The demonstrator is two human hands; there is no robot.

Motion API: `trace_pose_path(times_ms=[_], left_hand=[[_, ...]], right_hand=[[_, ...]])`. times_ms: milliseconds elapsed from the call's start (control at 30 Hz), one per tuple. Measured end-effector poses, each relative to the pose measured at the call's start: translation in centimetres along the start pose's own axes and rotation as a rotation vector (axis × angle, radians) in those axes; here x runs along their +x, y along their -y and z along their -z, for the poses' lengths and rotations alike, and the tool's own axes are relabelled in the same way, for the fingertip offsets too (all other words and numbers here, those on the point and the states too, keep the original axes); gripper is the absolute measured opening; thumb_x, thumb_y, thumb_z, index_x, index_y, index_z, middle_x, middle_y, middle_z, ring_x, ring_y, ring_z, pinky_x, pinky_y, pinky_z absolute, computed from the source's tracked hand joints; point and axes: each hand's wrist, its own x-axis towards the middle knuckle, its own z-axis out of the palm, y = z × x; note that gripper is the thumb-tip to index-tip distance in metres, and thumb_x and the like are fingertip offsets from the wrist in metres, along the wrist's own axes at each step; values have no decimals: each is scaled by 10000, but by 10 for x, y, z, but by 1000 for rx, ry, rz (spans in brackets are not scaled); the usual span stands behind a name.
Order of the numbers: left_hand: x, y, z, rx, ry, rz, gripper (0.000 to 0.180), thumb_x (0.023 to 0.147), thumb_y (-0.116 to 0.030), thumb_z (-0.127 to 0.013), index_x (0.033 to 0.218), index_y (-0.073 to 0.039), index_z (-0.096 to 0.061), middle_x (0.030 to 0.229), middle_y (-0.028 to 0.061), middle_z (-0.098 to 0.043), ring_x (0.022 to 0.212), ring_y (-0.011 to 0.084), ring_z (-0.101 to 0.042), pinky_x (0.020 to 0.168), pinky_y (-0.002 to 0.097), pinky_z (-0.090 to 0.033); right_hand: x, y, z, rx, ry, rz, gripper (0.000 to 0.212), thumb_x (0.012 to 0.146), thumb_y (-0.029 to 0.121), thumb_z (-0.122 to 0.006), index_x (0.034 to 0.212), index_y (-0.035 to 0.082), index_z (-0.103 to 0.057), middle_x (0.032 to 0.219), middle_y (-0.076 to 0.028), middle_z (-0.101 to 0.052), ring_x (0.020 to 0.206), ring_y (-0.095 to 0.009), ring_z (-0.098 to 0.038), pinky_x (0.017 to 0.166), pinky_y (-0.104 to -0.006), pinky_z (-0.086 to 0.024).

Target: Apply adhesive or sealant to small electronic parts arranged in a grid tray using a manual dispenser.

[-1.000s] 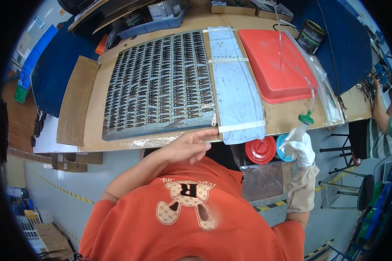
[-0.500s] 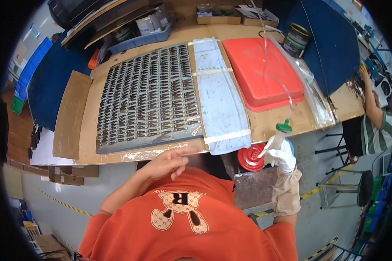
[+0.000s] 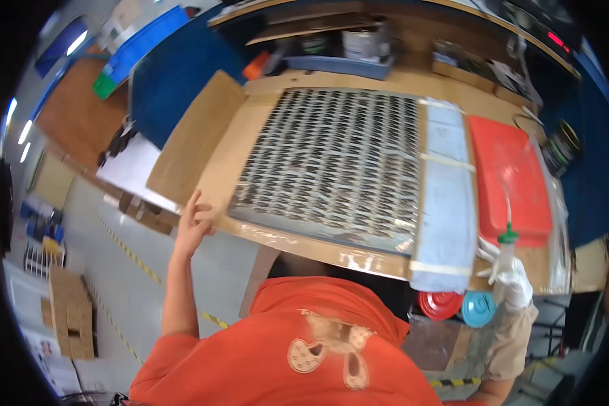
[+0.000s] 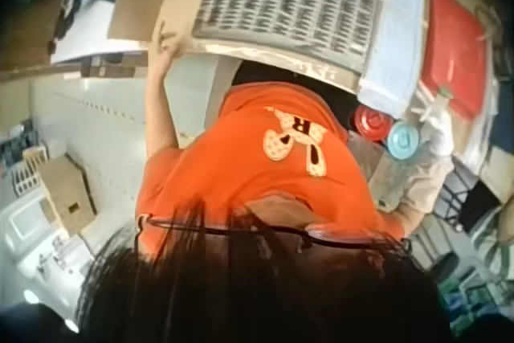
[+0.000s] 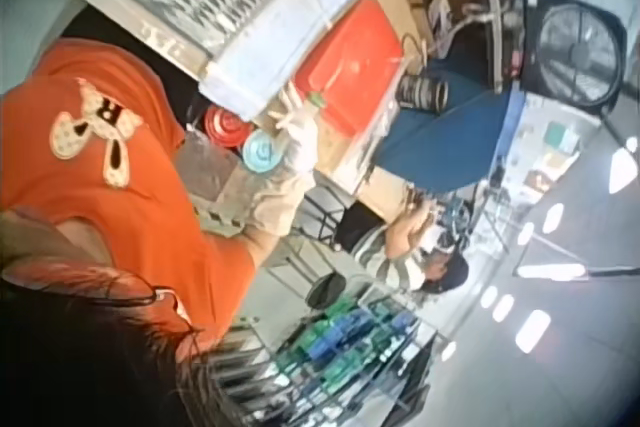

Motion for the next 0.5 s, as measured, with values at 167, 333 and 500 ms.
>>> trace_pose_path(times_ms=[167, 333, 500], left_hand=[[9, 6, -7, -218, 305, 199, 802, 702, 87, -481, 1407, -73, -132, 1084, 177, -512, 684, 195, -615, 617, 298, -537], [12, 9, -21, -356, 319, 236, 759, 696, 77, -467, 1378, -30, -151, 913, 183, -578, 641, 228, -634, 581, 299, -551], [14, 12, -30, -501, 95, 273, 594, 685, 66, -417, 1252, -26, -267, 874, 229, -564, 622, 265, -643, 537, 326, -558]], right_hand=[[21, 7, -17, 108, 69, -74, 333, 566, 275, -634, 618, -49, -575, 1296, -313, -365, 1158, -400, -429, 797, -393, -482], [26, 6, -29, 218, 99, -69, 305, 582, 256, -634, 617, -41, -569, 1286, -297, -384, 1137, -385, -457, 830, -377, -463], [20, 10, -60, 333, -1, 6, 291, 620, 254, -652, 636, -12, -536, 1298, -262, -384, 1089, -308, -500, 710, -289, -458]])
